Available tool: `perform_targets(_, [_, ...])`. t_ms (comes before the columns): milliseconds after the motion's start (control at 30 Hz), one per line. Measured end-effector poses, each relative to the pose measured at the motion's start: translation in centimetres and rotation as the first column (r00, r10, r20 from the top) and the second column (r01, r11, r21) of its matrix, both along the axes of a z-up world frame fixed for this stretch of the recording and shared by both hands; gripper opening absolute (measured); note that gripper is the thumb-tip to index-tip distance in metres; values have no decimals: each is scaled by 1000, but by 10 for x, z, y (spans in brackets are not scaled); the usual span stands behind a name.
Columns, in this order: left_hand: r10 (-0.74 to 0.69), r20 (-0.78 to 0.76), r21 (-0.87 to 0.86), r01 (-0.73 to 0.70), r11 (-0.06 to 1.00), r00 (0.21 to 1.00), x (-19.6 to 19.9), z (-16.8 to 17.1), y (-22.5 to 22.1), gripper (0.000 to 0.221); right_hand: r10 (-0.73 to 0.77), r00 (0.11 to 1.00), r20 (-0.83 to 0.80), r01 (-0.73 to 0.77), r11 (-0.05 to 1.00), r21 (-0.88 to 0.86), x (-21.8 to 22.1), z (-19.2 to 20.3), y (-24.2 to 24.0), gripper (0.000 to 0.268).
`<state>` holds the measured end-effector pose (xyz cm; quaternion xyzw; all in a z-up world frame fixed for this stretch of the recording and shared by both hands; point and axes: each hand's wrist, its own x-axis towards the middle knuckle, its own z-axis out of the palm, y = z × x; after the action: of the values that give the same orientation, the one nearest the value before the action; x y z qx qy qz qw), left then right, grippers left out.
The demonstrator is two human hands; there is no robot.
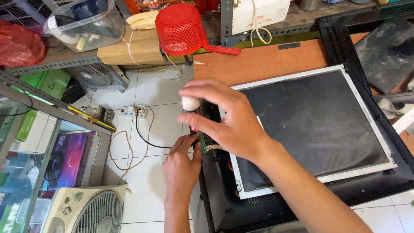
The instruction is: Disassembling an LCD monitor to access and clean internal components using a screwdriver and a brush.
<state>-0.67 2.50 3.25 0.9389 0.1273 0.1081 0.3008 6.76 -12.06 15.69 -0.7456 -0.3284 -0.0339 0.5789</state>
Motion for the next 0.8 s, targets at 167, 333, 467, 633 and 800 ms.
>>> perform_targets(167, [-13, 4, -1, 13, 1000, 1000, -2, 1, -2, 23, -72, 972, 224, 67, 997, 30, -1, 2, 1, 26])
perform_targets(333, [3, -10, -20, -3, 1000, 1000, -2, 2, -3, 22, -121, 979, 164, 116, 992, 39, 0, -4, 0, 32])
perform_targets(467, [3, 75, 12, -4, 1000, 997, -1, -2, -2, 20, -126, 957, 261, 112, 991, 71, 1, -4, 1, 21])
perform_targets(633, [29, 33, -7, -29, 1000, 999, 3, -1, 1, 19, -67, 982, 176, 59, 997, 49, 0, -4, -2, 30])
perform_targets(800, [10, 89, -16, -8, 1000, 996, 2, -7, 0, 15, -115, 967, 229, 89, 988, 124, -4, -3, 0, 21])
